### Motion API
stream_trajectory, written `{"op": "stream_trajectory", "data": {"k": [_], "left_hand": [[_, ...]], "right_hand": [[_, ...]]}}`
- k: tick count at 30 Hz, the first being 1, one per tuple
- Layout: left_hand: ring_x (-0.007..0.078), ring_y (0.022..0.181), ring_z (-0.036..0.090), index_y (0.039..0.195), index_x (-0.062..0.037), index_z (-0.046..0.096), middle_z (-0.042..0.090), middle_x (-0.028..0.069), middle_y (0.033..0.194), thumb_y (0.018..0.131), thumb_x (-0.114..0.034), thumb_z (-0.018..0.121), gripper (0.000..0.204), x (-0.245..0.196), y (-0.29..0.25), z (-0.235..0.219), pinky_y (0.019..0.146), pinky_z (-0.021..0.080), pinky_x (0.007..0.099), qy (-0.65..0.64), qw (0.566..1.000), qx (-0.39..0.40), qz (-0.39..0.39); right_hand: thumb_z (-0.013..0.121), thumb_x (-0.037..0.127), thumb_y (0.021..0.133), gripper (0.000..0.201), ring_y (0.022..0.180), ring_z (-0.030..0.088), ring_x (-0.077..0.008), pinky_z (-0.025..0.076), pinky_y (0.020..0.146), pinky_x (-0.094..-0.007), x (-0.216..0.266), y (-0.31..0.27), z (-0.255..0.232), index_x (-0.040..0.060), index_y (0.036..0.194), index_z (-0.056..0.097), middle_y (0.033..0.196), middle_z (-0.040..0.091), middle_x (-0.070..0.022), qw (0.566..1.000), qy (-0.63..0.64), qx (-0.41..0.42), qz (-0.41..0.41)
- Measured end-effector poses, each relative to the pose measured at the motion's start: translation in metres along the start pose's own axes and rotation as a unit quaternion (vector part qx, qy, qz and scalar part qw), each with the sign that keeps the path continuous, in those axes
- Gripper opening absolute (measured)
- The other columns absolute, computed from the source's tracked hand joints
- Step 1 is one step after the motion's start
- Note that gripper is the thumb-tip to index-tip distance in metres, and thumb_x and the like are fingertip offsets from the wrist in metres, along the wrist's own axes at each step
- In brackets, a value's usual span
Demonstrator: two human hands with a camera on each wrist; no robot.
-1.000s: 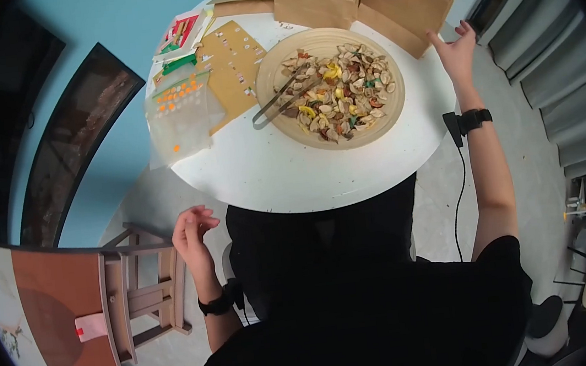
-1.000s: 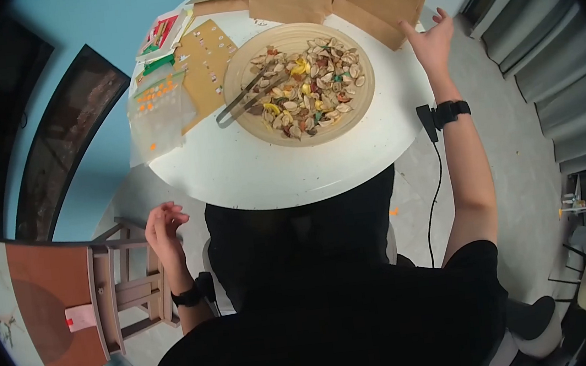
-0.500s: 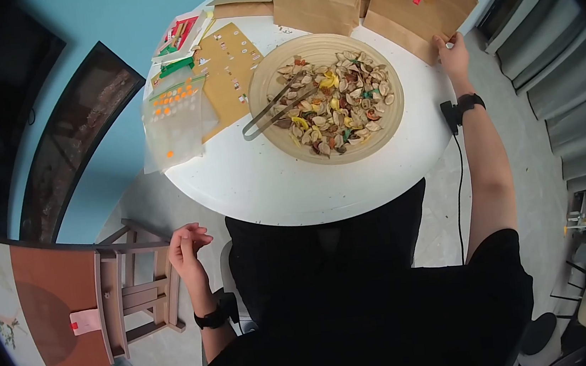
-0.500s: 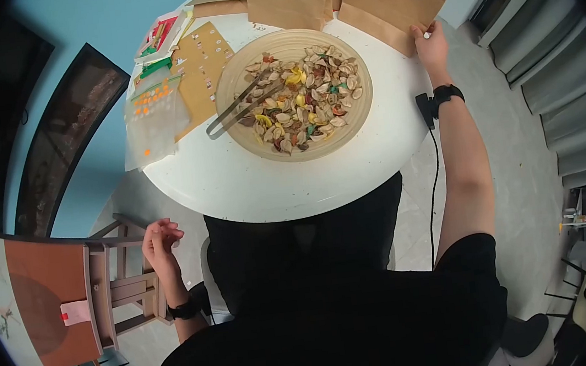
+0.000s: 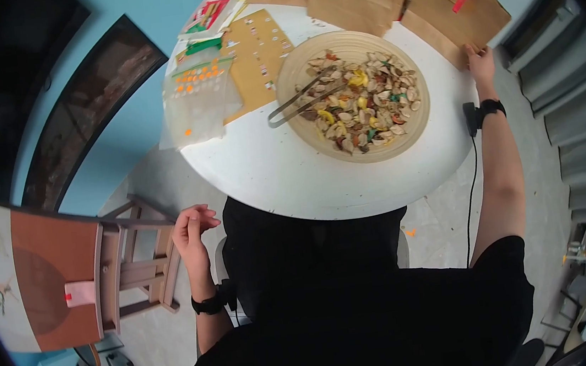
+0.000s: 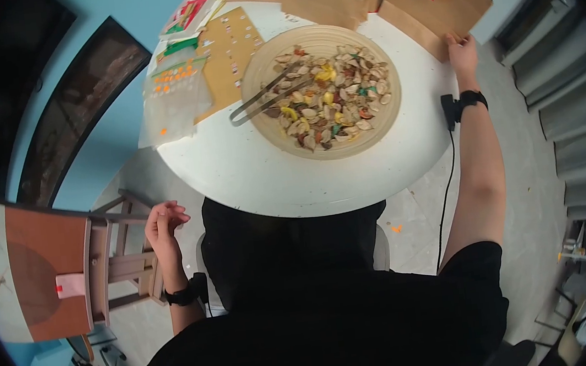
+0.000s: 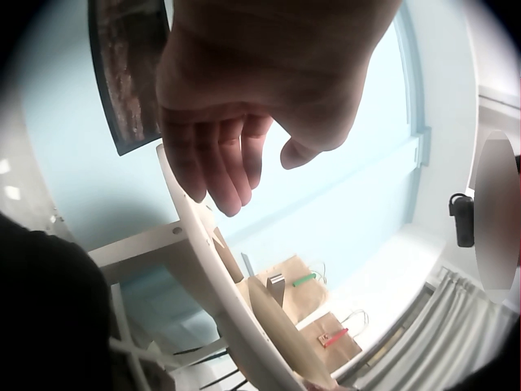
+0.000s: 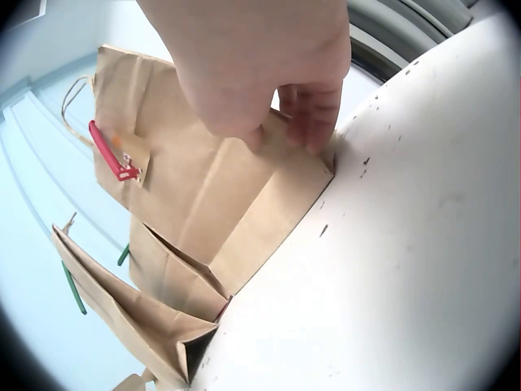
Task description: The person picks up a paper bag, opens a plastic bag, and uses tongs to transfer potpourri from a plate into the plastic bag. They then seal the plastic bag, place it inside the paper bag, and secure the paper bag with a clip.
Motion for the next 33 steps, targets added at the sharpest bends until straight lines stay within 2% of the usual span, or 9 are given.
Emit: {"op": "stream_trajectory", "data": {"k": [2,6,11,18,21,24,27,30,33], "left_hand": [[0.0171,0.076,0.069,0.109,0.0036,0.067,0.073,0.0132,0.095,0.107,-0.020,0.052,0.028,-0.005,-0.004,-0.008,0.076,0.058,0.0327,0.005,1.000,-0.012,-0.003],[0.0167,0.076,0.069,0.110,0.0037,0.067,0.072,0.0112,0.093,0.108,-0.025,0.052,0.032,-0.005,-0.006,-0.027,0.075,0.057,0.0312,0.012,1.000,-0.028,0.000],[0.0163,0.078,0.069,0.112,0.0032,0.067,0.072,0.0103,0.093,0.107,-0.024,0.053,0.030,-0.015,0.016,-0.024,0.076,0.056,0.0294,0.027,1.000,0.002,-0.001],[0.0133,0.078,0.067,0.114,0.0031,0.067,0.069,0.0078,0.089,0.102,-0.021,0.064,0.028,-0.047,0.091,0.020,0.076,0.055,0.0272,0.072,0.990,0.113,0.048],[0.0204,0.082,0.070,0.114,0.0014,0.068,0.070,0.0108,0.089,0.097,-0.030,0.068,0.035,-0.057,0.131,0.044,0.078,0.057,0.0333,0.273,0.946,0.133,0.113],[0.0253,0.093,0.070,0.107,-0.0024,0.070,0.071,0.0110,0.097,0.094,-0.039,0.069,0.040,-0.046,0.155,0.068,0.083,0.054,0.0383,0.503,0.850,0.035,0.154],[0.0321,0.097,0.068,0.100,-0.0036,0.069,0.070,0.0138,0.105,0.092,-0.039,0.065,0.037,-0.015,0.178,0.072,0.085,0.054,0.0421,0.568,0.811,0.088,0.106],[0.0337,0.100,0.068,0.098,-0.0057,0.069,0.068,0.0149,0.106,0.092,-0.029,0.061,0.025,-0.018,0.179,0.064,0.084,0.055,0.0426,0.519,0.842,0.124,0.072],[0.0344,0.097,0.068,0.100,-0.0066,0.069,0.069,0.0158,0.099,0.091,-0.024,0.058,0.022,-0.025,0.157,0.070,0.081,0.055,0.0444,0.562,0.813,0.063,0.139]], "right_hand": [[0.082,0.041,0.086,0.072,0.104,0.069,-0.0256,0.056,0.084,-0.0365,-0.026,0.016,0.010,-0.0021,0.136,0.052,0.121,0.069,-0.0172,0.999,0.025,-0.006,-0.027],[0.086,0.039,0.084,0.091,0.105,0.067,-0.0253,0.057,0.081,-0.0331,-0.039,-0.016,0.007,-0.0048,0.147,0.039,0.141,0.054,-0.0208,0.993,0.111,0.021,0.030],[0.079,0.025,0.091,0.075,0.104,0.064,-0.0179,0.054,0.086,-0.0304,-0.018,-0.076,-0.008,-0.0033,0.148,0.040,0.134,0.059,-0.0158,0.975,0.207,0.065,0.054],[0.066,0.020,0.100,0.045,0.098,0.061,-0.0130,0.047,0.091,-0.0257,0.043,-0.175,-0.033,0.0008,0.139,0.055,0.123,0.067,-0.0065,0.930,0.203,0.287,0.106],[0.060,0.019,0.103,0.042,0.102,0.060,-0.0130,0.046,0.094,-0.0264,0.066,-0.214,-0.041,0.0013,0.140,0.055,0.126,0.065,-0.0074,0.915,0.195,0.338,0.097],[0.058,0.019,0.104,0.041,0.104,0.059,-0.0133,0.045,0.096,-0.0270,0.074,-0.231,-0.045,0.0006,0.140,0.055,0.128,0.064,-0.0092,0.918,0.188,0.334,0.098],[0.059,0.020,0.104,0.041,0.103,0.060,-0.0133,0.046,0.096,-0.0270,0.066,-0.228,-0.044,0.0000,0.140,0.056,0.128,0.064,-0.0096,0.918,0.211,0.320,0.097],[0.061,0.020,0.104,0.039,0.102,0.061,-0.0129,0.048,0.095,-0.0264,0.060,-0.226,-0.043,-0.0005,0.137,0.058,0.128,0.065,-0.0099,0.915,0.245,0.303,0.108],[0.062,0.020,0.104,0.038,0.101,0.062,-0.0127,0.049,0.095,-0.0258,0.058,-0.226,-0.041,-0.0010,0.135,0.060,0.126,0.065,-0.0103,0.915,0.254,0.293,0.111]]}}
Point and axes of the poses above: each hand's wrist, its own y-axis towards the middle knuckle, its own z-axis out of the palm, x = y × z, the point moved 5 cm from there along y, towards the middle knuckle
